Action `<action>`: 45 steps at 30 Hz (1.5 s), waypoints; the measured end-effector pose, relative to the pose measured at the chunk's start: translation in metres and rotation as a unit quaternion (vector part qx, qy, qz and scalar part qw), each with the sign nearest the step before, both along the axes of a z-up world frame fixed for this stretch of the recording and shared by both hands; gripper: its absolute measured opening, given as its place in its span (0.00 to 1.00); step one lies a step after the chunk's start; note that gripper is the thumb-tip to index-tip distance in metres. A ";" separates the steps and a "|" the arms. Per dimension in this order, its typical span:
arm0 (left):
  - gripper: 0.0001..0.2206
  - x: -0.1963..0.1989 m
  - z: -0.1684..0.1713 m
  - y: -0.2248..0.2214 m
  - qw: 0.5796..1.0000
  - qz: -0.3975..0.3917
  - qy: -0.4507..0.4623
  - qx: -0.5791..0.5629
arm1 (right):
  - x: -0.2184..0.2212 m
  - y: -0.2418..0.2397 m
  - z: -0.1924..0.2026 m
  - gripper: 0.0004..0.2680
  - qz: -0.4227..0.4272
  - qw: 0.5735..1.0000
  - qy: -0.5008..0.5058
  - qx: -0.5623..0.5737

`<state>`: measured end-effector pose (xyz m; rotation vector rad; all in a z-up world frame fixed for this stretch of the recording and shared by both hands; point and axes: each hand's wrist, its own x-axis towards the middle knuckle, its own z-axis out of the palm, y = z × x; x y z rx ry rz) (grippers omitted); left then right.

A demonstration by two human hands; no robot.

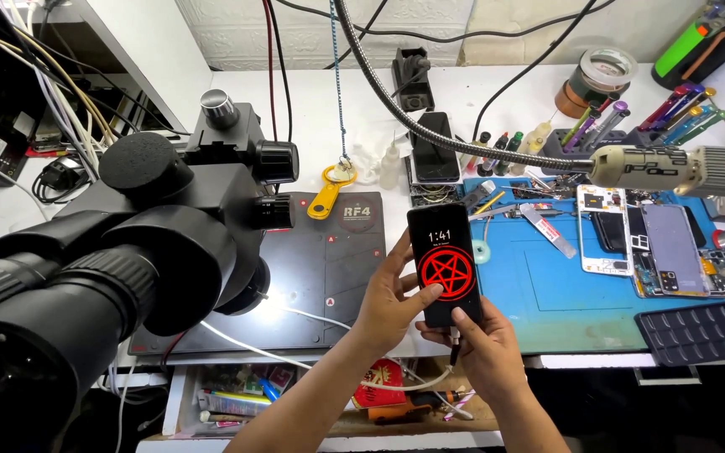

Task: The person is disassembling a mobile phone, removing and inspecting internal components like the motherboard and battery on a specialized repair mat.

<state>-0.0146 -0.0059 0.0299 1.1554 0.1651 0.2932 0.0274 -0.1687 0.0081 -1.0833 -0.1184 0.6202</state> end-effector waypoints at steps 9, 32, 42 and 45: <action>0.46 -0.003 0.004 -0.001 0.998 -0.032 -0.037 -0.037 | -0.016 0.006 0.020 0.11 -0.076 0.945 -0.266 -0.174; 0.31 0.001 -0.005 -0.022 0.929 0.074 -0.080 -0.354 | -0.039 0.007 0.019 0.05 -0.042 0.814 -0.468 -0.343; 0.31 -0.001 -0.010 -0.025 0.929 0.041 -0.095 -0.355 | -0.041 0.006 -0.022 0.06 -0.119 0.792 -0.529 -0.281; 0.30 0.001 -0.011 -0.025 0.927 0.031 -0.138 -0.348 | -0.042 0.000 -0.028 0.06 -0.123 0.794 -0.521 -0.289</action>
